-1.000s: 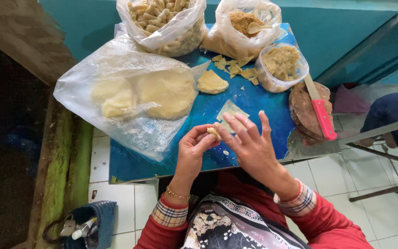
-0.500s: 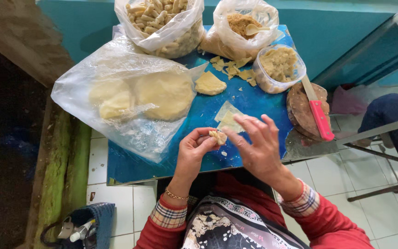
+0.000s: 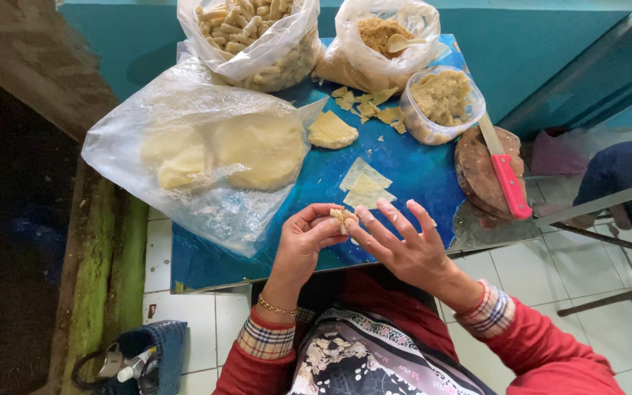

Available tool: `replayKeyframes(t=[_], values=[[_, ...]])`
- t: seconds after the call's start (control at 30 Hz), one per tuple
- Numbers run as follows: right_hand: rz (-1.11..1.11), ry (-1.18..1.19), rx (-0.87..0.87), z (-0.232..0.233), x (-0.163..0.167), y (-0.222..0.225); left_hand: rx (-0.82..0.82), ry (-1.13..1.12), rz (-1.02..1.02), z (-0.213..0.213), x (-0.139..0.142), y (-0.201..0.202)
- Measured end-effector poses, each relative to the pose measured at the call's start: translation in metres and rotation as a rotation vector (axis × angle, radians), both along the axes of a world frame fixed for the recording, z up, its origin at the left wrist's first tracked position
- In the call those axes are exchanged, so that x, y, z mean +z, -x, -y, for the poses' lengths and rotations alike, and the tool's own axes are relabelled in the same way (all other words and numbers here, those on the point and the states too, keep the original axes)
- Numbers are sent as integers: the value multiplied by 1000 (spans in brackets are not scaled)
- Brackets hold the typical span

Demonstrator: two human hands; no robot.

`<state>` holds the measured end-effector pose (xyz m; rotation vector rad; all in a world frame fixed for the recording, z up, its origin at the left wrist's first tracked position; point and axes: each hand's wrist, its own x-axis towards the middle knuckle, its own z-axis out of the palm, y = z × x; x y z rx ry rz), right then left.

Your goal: The person sits at a table folding thin dough squares around a spoonful of filling taken from a plastic container, pinching the edges closed by hand, and placing each finished folded pastry into a plastic bag with other completed pieces.

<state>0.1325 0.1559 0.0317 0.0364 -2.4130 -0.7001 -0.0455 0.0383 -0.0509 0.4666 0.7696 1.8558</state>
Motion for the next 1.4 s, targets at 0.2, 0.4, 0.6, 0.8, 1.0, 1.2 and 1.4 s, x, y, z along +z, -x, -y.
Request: replayKeyframes(t=[0.2,0.4,0.6,0.8,1.0,1.2,1.4], values=[[-142,246,25,-60,1,-8,38,31,-43,0,3,0],[110,454,-561,-217,-15,6,68,27,-85,-3,1,-1],[83,453,-478,-248,-44,11,56,-17,-75,-2,1,-2],[-157,532,-407,-165,6,16,80,-22,-68,-1,2,-4],[82,894,81,-14,10,11,69,-24,-52,-1,1,-4],[-38,418,-99,21,-5,15,64,-10,-40,-2,0,-2],[-144,532,-80,14,-8,8,48,12,-64,-1,-1,-3]])
